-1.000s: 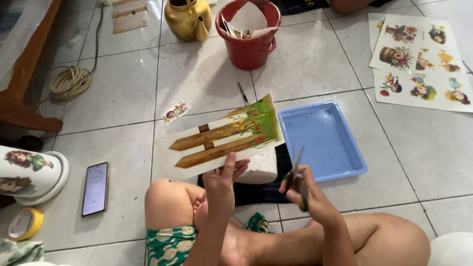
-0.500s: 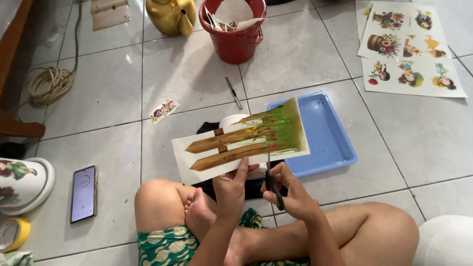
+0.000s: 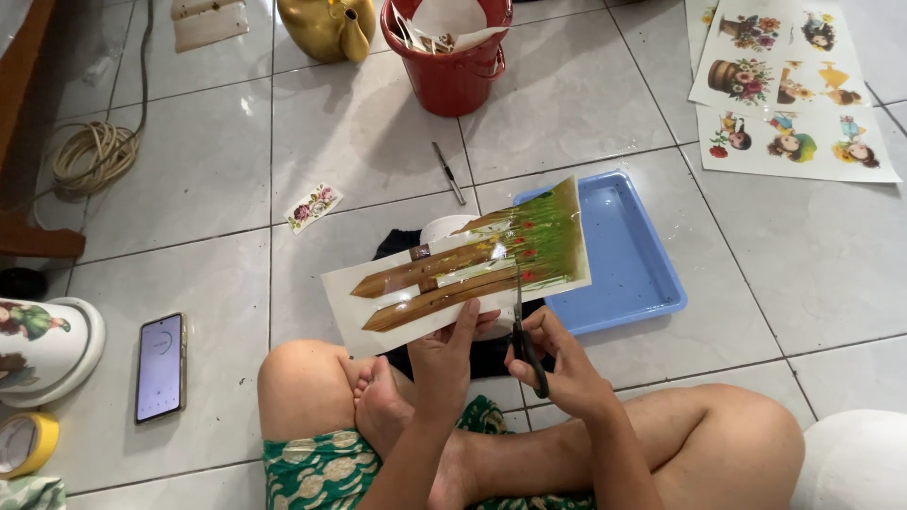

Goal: Cutting a fence-shaped water-slide decal from a sheet and placing it in a tray of water to soak.

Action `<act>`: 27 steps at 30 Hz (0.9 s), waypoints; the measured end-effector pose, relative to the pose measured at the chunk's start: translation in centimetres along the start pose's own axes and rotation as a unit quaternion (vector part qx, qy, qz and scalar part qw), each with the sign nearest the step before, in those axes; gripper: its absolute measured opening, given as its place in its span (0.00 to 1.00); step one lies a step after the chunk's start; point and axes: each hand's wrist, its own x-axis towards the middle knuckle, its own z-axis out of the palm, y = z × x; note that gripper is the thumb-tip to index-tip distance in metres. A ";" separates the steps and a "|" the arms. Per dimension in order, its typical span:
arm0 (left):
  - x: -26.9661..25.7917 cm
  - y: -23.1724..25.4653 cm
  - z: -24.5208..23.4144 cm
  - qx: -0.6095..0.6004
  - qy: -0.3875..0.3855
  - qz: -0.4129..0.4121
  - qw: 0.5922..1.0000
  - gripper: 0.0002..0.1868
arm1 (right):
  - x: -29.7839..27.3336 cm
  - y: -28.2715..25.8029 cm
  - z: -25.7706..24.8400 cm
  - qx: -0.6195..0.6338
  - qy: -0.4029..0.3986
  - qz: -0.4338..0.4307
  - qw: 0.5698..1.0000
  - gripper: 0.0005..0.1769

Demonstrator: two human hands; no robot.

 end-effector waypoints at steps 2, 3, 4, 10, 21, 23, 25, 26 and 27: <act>0.0 0.1 -0.1 0.001 0.003 0.002 1.000 0.11 | 0.0 0.2 0.1 0.002 0.008 -0.001 1.000 0.18; 0.0 0.1 -0.1 0.005 0.003 0.001 1.000 0.11 | 0.0 0.4 0.0 0.005 0.013 -0.013 1.000 0.19; -0.1 0.2 0.0 0.009 0.003 -0.001 1.000 0.11 | 0.0 0.6 0.0 0.007 0.018 -0.025 0.999 0.20; -0.2 1.1 -0.1 0.028 0.010 -0.004 1.000 0.09 | 0.1 1.8 0.1 0.056 0.025 -0.039 0.997 0.18; -0.3 -0.4 -0.4 0.052 -0.039 -0.018 0.998 0.10 | -0.3 5.0 -0.5 0.096 0.059 -0.028 0.993 0.29; -0.1 -1.3 -0.7 0.022 -0.050 -0.018 0.998 0.12 | -0.2 5.9 -0.9 0.087 0.065 -0.032 0.994 0.34; 0.2 -2.2 -1.1 -0.019 -0.100 0.073 0.992 0.07 | 0.2 5.5 -1.0 0.174 0.048 -0.093 0.979 0.27; 0.2 -2.0 -1.0 -0.020 -0.100 0.073 0.992 0.07 | 0.2 6.5 -1.2 0.174 0.049 -0.093 0.979 0.27; 0.3 -1.8 -0.9 -0.017 -0.098 0.075 0.992 0.07 | 0.2 7.5 -1.4 0.169 0.063 -0.092 0.979 0.26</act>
